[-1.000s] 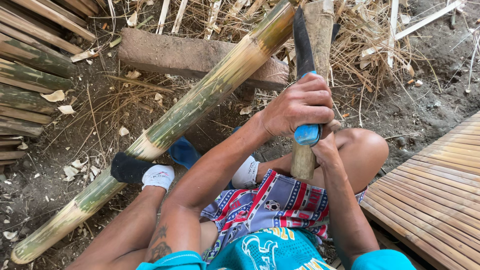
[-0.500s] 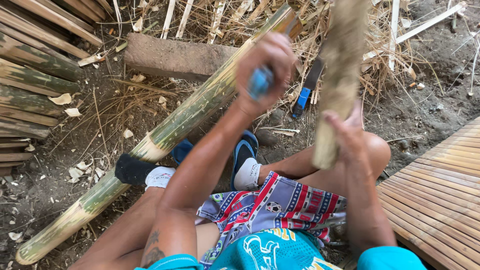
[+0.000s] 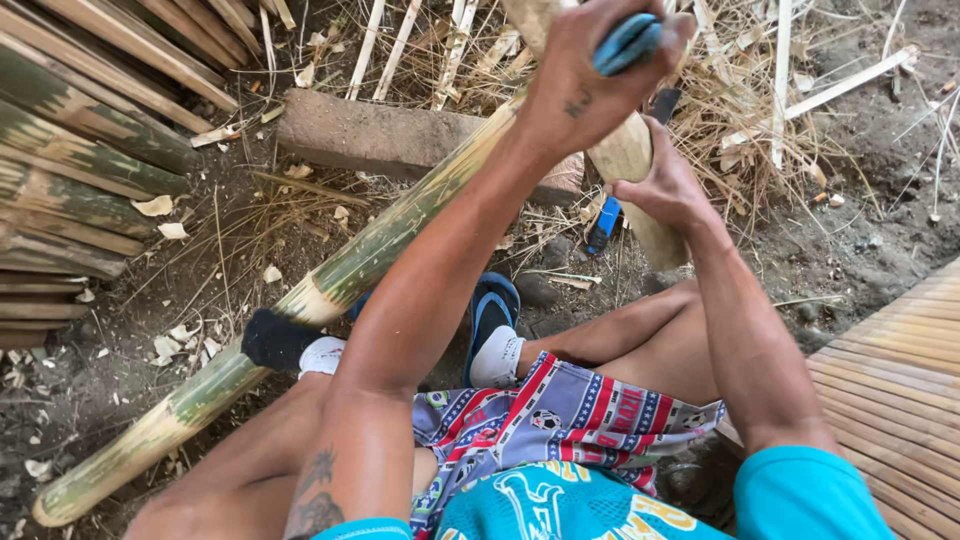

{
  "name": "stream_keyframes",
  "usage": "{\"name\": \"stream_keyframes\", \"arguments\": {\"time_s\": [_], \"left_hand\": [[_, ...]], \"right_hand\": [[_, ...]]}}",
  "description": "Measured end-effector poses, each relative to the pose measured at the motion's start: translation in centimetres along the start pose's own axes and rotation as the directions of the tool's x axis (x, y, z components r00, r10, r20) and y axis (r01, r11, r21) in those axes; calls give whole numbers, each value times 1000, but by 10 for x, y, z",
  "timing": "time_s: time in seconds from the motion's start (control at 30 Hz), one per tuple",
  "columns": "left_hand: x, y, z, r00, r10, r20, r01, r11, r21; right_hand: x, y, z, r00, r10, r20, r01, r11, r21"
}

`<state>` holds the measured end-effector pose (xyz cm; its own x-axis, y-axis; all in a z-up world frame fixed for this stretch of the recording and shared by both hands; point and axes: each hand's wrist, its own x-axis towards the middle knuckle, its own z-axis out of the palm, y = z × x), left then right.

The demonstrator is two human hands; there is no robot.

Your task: The person sits on the ground and uses a machete to split and shape a bamboo pole. They then use a knife to shave and smooth the split bamboo piece, finishing by marking it with a pencil.

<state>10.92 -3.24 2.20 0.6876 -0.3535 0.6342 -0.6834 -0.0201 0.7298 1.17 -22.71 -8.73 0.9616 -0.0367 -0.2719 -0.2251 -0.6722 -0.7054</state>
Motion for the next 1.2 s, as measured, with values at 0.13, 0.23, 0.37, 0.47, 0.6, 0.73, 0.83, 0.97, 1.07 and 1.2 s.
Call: {"name": "stream_keyframes", "arguments": {"time_s": [0.13, 0.23, 0.37, 0.47, 0.6, 0.73, 0.83, 0.97, 1.07, 1.2], "left_hand": [[-21, -45, -37, 981, -124, -151, 82, 963, -257], [-42, -86, -102, 914, -349, -207, 256, 893, -371], [-80, -85, -142, 956, -17, -294, -111, 904, -414], [-78, -74, -139, 945, -132, -299, -38, 865, -500], [-31, -65, -100, 909, -377, -176, 346, 920, -182], [-44, -39, -110, 966, -126, -225, 104, 989, -106], [-86, -19, -135, 953, -131, -272, 3, 905, -426], [-130, -25, -187, 940, -95, -328, -81, 872, -483], [-141, -24, -198, 939, -140, -314, -37, 867, -498], [-109, -16, -173, 955, -246, -164, 232, 968, -98]], "right_hand": [[-11, 24, -16, 994, 74, -76, -38, 916, 399], [-7, 52, -66, 969, 47, -242, 95, 834, 544], [33, 50, -114, 844, 71, -531, 339, 698, 631], [54, 25, -53, 945, 57, -323, 132, 836, 533], [27, -26, 72, 991, -40, 126, -6, 940, 341], [-9, -41, 86, 982, -84, 172, -38, 796, 605], [-28, -44, 50, 986, 95, 133, -160, 745, 648], [-15, -39, -8, 990, 39, -134, 71, 683, 727], [13, -46, 35, 999, -22, -48, 48, 777, 628], [-1, -87, 188, 894, -183, 410, -2, 911, 411]]}}
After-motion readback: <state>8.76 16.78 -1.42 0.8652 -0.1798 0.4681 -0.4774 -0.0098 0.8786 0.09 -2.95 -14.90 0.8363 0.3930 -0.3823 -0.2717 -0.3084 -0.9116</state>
